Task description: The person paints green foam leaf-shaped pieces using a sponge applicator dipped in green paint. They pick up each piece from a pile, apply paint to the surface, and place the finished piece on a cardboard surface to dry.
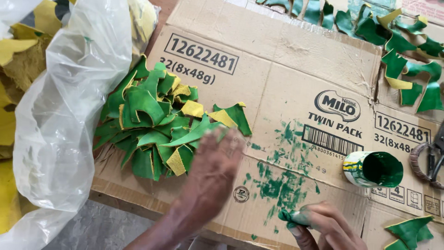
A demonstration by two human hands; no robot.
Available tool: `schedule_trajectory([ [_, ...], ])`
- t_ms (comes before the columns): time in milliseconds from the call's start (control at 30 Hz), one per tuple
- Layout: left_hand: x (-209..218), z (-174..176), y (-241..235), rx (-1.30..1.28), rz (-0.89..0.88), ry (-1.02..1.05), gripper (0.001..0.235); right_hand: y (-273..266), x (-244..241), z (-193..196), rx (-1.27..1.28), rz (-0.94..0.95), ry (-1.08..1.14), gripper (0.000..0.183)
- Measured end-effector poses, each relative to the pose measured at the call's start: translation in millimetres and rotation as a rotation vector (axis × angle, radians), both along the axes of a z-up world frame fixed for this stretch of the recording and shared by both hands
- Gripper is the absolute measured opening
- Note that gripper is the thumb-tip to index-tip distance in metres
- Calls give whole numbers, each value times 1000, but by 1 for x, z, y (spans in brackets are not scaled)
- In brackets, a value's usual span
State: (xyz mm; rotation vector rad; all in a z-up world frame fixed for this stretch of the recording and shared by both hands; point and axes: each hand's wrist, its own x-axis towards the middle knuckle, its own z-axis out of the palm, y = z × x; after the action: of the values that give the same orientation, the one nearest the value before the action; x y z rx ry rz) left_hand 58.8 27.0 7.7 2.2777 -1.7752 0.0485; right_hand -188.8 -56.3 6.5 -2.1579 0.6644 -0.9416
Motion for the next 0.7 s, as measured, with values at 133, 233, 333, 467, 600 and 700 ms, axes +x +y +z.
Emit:
schedule_trajectory([
  [133, 33, 4, -2, -189, 246, 136, 50, 5, 14, 10, 37, -48, 173, 27],
  [233, 40, 16, 3, -210, 270, 247, 58, 7, 21, 10, 53, -71, 124, 26],
  [333, 39, 21, 5, -275, 237, 361, 65, 10, 18, 10, 94, -109, 103, 28],
  [467, 41, 26, 3, -291, 201, 496, 65, 7, 12, 11, 61, -30, 20, 27],
  [600, 26, 36, -8, -302, 140, 610, 52, 1, -9, 18, 42, -177, 175, 28],
  [700, 5, 40, -34, -55, 280, 953, 51, -3, -24, 24, -11, -245, 158, 29],
])
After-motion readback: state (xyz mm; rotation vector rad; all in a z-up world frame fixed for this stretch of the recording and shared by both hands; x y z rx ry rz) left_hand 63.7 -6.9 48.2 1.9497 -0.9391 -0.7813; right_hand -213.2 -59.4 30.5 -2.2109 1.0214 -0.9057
